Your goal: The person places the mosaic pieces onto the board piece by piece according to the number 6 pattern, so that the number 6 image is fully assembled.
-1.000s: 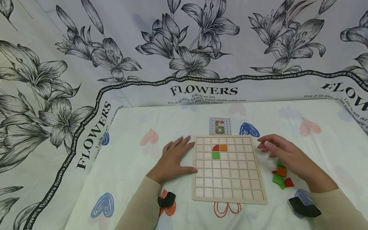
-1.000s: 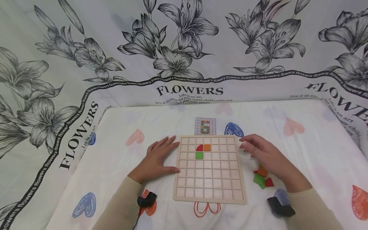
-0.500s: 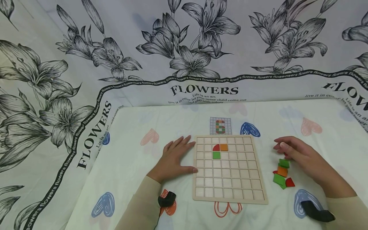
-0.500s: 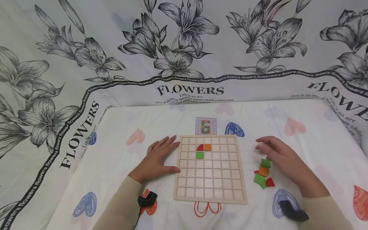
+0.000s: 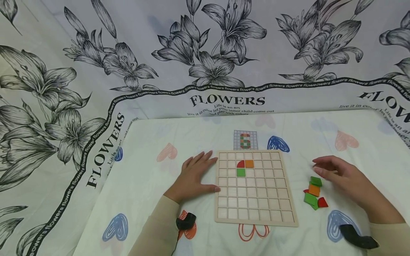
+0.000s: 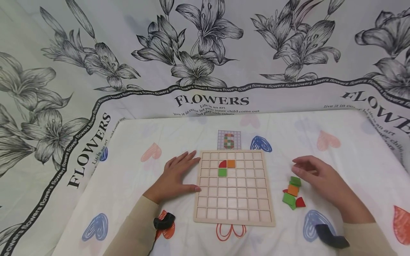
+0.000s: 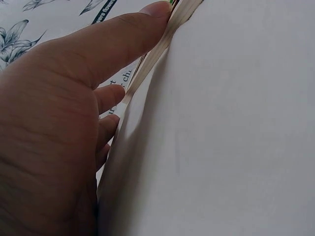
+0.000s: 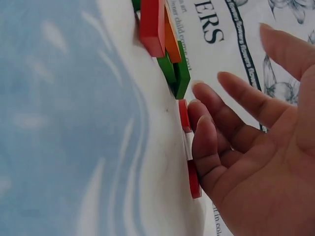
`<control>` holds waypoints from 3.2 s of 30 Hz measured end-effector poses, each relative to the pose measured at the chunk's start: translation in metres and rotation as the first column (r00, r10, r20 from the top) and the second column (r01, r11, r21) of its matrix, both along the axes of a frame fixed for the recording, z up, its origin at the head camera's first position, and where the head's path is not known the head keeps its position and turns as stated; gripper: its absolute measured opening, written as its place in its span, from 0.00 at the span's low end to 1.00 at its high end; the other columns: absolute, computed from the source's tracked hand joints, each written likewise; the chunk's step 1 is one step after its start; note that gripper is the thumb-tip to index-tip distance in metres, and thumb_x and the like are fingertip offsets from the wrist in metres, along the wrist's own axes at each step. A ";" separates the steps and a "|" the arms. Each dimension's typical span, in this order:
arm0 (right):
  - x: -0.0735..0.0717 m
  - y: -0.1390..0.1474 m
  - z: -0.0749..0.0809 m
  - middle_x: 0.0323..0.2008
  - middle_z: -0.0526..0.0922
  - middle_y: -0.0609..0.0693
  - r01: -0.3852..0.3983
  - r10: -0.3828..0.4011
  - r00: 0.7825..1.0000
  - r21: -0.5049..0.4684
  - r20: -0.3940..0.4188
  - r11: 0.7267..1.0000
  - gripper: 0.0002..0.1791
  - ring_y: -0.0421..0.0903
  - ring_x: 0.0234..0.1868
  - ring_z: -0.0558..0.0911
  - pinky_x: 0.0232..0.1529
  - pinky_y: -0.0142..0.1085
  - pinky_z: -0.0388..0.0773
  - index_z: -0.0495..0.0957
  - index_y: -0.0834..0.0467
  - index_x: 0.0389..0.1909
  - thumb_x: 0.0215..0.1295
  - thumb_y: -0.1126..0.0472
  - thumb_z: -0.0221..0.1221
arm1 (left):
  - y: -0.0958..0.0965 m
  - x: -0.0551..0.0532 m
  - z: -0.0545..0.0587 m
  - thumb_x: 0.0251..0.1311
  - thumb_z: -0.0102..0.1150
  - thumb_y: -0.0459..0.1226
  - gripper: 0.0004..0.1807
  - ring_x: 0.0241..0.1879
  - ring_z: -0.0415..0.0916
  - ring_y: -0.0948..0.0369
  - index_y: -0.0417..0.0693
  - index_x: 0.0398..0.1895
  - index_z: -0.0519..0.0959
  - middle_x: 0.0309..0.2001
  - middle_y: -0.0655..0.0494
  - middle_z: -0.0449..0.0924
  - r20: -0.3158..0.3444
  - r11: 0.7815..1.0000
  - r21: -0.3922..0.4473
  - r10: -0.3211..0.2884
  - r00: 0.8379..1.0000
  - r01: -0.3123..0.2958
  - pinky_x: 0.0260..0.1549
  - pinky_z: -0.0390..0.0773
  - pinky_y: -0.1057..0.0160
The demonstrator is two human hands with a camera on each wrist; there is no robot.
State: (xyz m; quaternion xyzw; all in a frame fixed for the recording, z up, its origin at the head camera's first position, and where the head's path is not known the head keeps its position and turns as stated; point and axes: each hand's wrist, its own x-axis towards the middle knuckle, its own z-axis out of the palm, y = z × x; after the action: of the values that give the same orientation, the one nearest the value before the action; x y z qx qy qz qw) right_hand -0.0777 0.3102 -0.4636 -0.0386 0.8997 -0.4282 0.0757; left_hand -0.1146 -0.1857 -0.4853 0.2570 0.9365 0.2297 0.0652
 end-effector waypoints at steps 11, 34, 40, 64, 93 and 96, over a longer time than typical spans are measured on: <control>0.003 0.005 -0.010 0.53 0.86 0.51 -0.096 0.100 0.993 0.058 -0.070 0.994 0.23 0.37 0.47 0.77 0.46 0.22 0.71 0.84 0.56 0.63 0.69 0.62 0.75 | 0.001 0.001 0.001 0.60 0.68 0.72 0.55 0.86 0.41 0.58 0.63 0.87 0.64 0.88 0.63 0.50 -0.017 1.000 0.002 0.002 1.000 -0.002 0.78 0.43 0.38; 0.004 0.001 -0.011 0.36 0.81 0.47 -0.075 0.080 0.992 0.049 -0.100 0.996 0.16 0.41 0.34 0.77 0.35 0.26 0.74 0.84 0.64 0.56 0.70 0.71 0.71 | 0.000 0.000 0.000 0.60 0.68 0.72 0.55 0.86 0.39 0.59 0.65 0.87 0.63 0.88 0.65 0.48 0.003 1.000 -0.002 0.005 1.000 -0.005 0.78 0.41 0.40; 0.005 0.005 -0.008 0.44 0.84 0.48 -0.125 0.130 0.988 0.068 -0.078 0.990 0.20 0.39 0.41 0.78 0.41 0.24 0.74 0.85 0.58 0.58 0.67 0.65 0.75 | 0.000 0.000 0.000 0.59 0.66 0.73 0.56 0.86 0.38 0.61 0.66 0.88 0.62 0.88 0.67 0.47 0.008 1.000 -0.017 0.009 1.000 -0.008 0.78 0.40 0.41; 0.008 0.000 -0.005 0.36 0.80 0.46 -0.132 0.139 0.988 0.093 -0.071 0.987 0.12 0.42 0.37 0.76 0.37 0.29 0.71 0.84 0.53 0.46 0.68 0.61 0.76 | 0.000 0.000 0.000 0.60 0.68 0.72 0.56 0.86 0.39 0.59 0.64 0.88 0.62 0.88 0.64 0.48 0.006 1.000 -0.009 0.002 1.000 -0.002 0.78 0.41 0.39; 0.006 -0.008 0.001 0.36 0.86 0.48 0.041 -0.033 0.992 0.068 -0.121 0.997 0.11 0.41 0.34 0.80 0.33 0.27 0.75 0.84 0.59 0.50 0.72 0.63 0.73 | 0.000 0.000 0.000 0.59 0.67 0.73 0.55 0.86 0.38 0.61 0.66 0.87 0.62 0.88 0.66 0.47 0.003 1.000 -0.022 0.009 1.000 -0.009 0.79 0.40 0.41; 0.006 -0.010 0.003 0.36 0.87 0.48 0.049 -0.043 0.991 0.049 -0.123 0.998 0.10 0.42 0.34 0.80 0.33 0.27 0.75 0.84 0.60 0.50 0.72 0.63 0.72 | 0.000 0.000 0.000 0.59 0.67 0.72 0.55 0.86 0.38 0.61 0.65 0.87 0.63 0.88 0.66 0.48 0.006 1.000 -0.018 0.008 1.000 -0.008 0.78 0.41 0.40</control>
State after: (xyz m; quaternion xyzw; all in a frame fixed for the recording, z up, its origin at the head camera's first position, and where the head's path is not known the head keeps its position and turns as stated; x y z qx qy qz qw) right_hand -0.0714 0.3004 -0.4605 -0.0420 0.9142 -0.4029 0.0115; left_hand -0.1143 -0.1860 -0.4851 0.2519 0.9394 0.2221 0.0696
